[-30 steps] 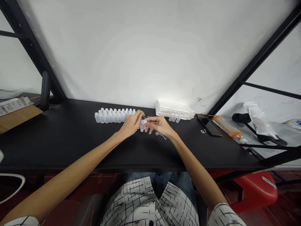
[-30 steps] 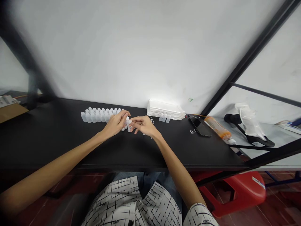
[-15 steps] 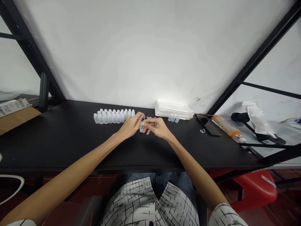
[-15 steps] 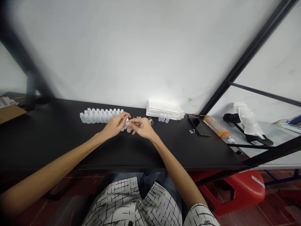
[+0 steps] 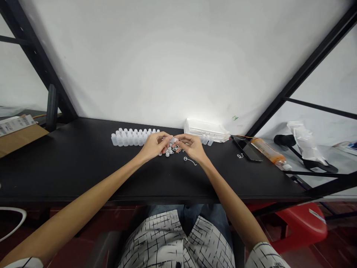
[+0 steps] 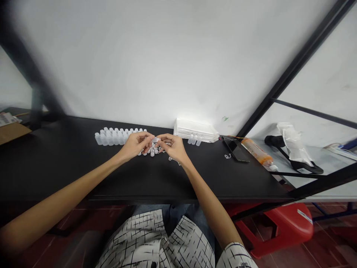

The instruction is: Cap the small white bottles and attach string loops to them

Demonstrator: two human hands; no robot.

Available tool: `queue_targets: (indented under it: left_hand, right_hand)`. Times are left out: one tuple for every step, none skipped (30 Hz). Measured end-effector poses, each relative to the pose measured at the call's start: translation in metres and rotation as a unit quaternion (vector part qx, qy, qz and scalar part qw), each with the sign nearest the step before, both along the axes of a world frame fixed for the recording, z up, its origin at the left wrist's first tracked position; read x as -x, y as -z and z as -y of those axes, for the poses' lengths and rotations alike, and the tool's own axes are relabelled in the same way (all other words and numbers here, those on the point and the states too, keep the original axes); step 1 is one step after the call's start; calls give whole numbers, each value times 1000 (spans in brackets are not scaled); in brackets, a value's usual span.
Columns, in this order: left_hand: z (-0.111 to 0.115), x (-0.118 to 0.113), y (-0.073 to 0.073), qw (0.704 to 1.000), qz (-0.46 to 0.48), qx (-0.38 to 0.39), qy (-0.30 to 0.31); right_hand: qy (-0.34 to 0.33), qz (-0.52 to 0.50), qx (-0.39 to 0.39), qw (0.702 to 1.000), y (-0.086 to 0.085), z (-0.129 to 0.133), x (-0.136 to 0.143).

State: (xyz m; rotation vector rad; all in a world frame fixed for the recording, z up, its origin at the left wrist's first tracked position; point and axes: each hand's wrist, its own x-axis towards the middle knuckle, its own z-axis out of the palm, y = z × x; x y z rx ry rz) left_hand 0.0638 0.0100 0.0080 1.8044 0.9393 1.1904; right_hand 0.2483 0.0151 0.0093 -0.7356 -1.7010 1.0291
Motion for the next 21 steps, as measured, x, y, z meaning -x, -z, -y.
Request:
queue_targets:
  left_hand:
    - [0, 0, 1, 1000, 15, 5, 8]
    - [0, 0, 1, 1000, 24, 6, 12]
    - [0, 0, 1, 1000, 27, 5, 16]
    - [1, 0, 1, 1000, 25, 3, 18]
    - [1, 0, 1, 1000, 21, 0, 20]
    - [2, 0, 1, 1000, 16, -3, 21]
    - [2, 0, 0, 1000, 12, -6, 22]
    - [3, 0, -1, 1000, 9, -9, 24]
    - [3, 1, -1, 1000, 5, -12, 24]
    - [3, 1, -2, 1000, 1, -14, 25]
    - [3, 1, -2, 1000, -3, -15, 25]
    - [3, 1, -3, 1000, -8, -16, 26]
    - [3, 1, -3, 999, -13, -16, 26]
    - [3, 2, -3, 999, -17, -17, 27]
    - [3, 2, -4, 999, -21, -17, 30]
    - [3, 2, -4, 999, -23, -17, 33]
    - [2, 3, -4, 999, -24, -17, 36]
    - [2, 3, -4, 999, -23, -15, 37]
    - [2, 3, -4, 999, -21, -15, 36]
    - [1, 3, -4, 999, -18, -15, 33]
    - [1, 4, -4, 999, -16, -15, 29]
  right_hand:
    - [-4, 1, -1, 1000, 0, 0, -1]
    - [-7, 2, -2, 1000, 0, 0, -1]
    - [-8, 3, -2, 1000, 0, 0, -1]
    - [-9, 4, -1, 1000, 1, 0, -2]
    - [-10, 4, 1, 1000, 1, 0, -2]
    - [-10, 4, 3, 1000, 1, 0, -2]
    - [-11, 5, 3, 1000, 2, -1, -2]
    - [-11, 4, 3, 1000, 3, -1, -2]
    - [-10, 4, 2, 1000, 4, -2, -2]
    - [-9, 2, 1, 1000, 5, -3, -2]
    - [-8, 0, 0, 1000, 6, -3, -2]
    - [-9, -1, -1, 1000, 7, -4, -2]
    - [-10, -2, -1, 1000, 8, -4, -1]
    - [-11, -2, -1, 1000, 9, -5, -1]
    - [-12, -2, -2, 1000, 9, -5, -1]
    - [-12, -3, -4, 1000, 10, -5, -1]
    - [-10, -3, -5, 1000, 9, -5, -1]
    - [-9, -4, -5, 1000, 9, -5, -1]
    - [-8, -5, -4, 1000, 9, -5, -1]
    - [-8, -4, 0, 1000, 8, -5, 0]
    - [-10, -2, 4, 1000, 8, -5, -1]
